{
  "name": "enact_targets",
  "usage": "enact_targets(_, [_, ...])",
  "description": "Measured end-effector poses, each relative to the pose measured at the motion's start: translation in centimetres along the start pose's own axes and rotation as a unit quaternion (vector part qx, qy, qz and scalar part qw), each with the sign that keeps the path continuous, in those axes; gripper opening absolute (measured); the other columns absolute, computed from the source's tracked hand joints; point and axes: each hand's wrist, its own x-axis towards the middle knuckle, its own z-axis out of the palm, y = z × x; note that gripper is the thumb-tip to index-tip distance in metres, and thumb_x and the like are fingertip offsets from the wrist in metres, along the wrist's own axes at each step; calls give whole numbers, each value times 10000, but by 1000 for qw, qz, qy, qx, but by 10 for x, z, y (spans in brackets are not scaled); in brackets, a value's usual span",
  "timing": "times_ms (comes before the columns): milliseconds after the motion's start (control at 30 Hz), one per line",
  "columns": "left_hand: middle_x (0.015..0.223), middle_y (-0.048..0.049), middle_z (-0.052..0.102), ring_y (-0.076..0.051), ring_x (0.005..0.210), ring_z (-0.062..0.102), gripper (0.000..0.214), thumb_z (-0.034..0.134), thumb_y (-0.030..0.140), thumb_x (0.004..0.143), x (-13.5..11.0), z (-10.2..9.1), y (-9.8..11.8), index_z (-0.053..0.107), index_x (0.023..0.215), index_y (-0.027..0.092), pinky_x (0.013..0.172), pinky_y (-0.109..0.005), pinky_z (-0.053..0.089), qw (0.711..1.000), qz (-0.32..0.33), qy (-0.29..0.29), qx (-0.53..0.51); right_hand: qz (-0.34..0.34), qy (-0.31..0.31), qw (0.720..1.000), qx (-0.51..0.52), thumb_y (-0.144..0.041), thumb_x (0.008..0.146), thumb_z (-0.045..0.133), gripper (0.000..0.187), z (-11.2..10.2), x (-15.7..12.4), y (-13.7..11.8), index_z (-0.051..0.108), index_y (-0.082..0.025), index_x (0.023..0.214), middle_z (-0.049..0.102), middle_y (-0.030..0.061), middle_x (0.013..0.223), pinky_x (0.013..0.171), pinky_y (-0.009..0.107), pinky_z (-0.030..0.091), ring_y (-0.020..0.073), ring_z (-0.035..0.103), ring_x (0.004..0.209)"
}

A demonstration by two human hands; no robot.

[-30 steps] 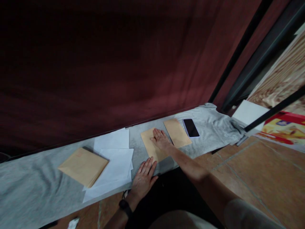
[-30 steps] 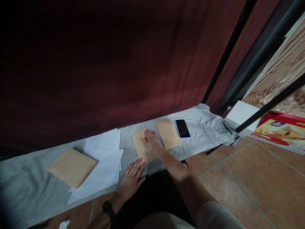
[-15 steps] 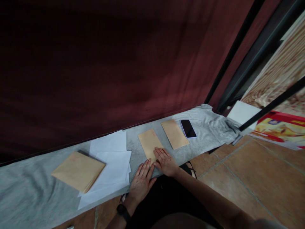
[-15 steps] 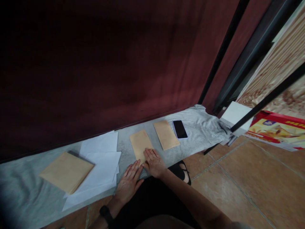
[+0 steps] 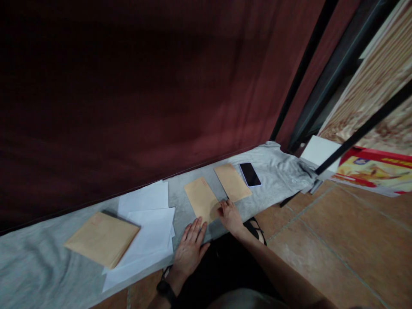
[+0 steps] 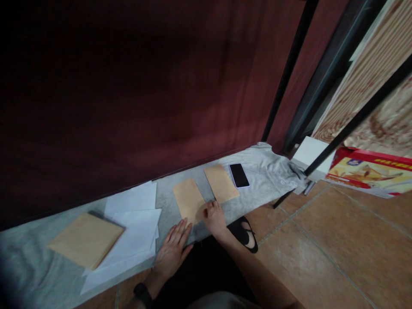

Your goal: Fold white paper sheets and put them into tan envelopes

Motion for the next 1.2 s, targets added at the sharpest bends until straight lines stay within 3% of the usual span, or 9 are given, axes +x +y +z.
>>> enact_targets(67, [1597,-121,366,-265,1462,367,647,492,429,974,0,1,0,316,1549,190,1163,-447,374,1000,1,4,1,14,7,1000,16,-148,850,529,193,1,3,1,661,-155,990,684,119,998,900,349,510,254,654,962])
enact_targets(167, [1599,-114,363,-261,1460,372,654,487,430,977,1,-1,0,295,1558,198,1162,-443,376,1000,2,12,-4,38,12,991,126,-192,842,516,186,6,2,5,653,-182,968,699,120,977,833,386,554,272,686,874])
enact_targets(333, [1607,-95,353,-253,1441,404,643,461,420,985,3,-9,2,271,1569,229,1149,-429,399,1000,-17,17,-20,65,-1,958,279,-345,907,434,263,12,1,7,604,-247,1083,689,40,741,534,417,591,263,692,604])
enact_targets(533, [1581,-90,401,-251,1414,443,656,455,415,991,1,-5,1,240,1580,222,1145,-421,407,999,-17,26,-23,117,74,923,358,-414,890,460,305,-21,40,41,541,-226,1115,692,38,803,538,351,605,210,701,601])
enact_targets(733, [1573,-78,416,-251,1419,436,672,457,425,992,1,-1,1,216,1586,224,1148,-429,402,999,-20,28,-11,156,130,918,339,-394,858,487,295,-55,55,86,573,-184,1048,677,36,749,549,333,596,199,688,586])
enact_targets(867, [1561,-73,437,-249,1409,450,683,463,429,991,2,-1,1,201,1590,229,1149,-426,400,999,-18,37,-11,159,137,932,295,-397,868,498,295,-56,45,96,607,-164,1012,672,44,712,521,319,564,196,660,541])
enact_targets(1000, [1545,-76,460,-250,1399,465,689,456,432,993,2,0,0,184,1593,229,1142,-428,407,999,-17,38,-17,152,150,949,231,-405,882,492,350,-53,41,97,604,-162,1107,684,48,792,514,329,537,181,618,507])
enact_targets(1200, [1552,-76,449,-246,1409,451,690,467,410,991,0,0,0,191,1591,213,1148,-428,401,999,-18,34,-11,125,184,967,124,-317,913,458,400,-55,38,89,574,-145,1256,632,179,1143,767,414,555,274,671,859])
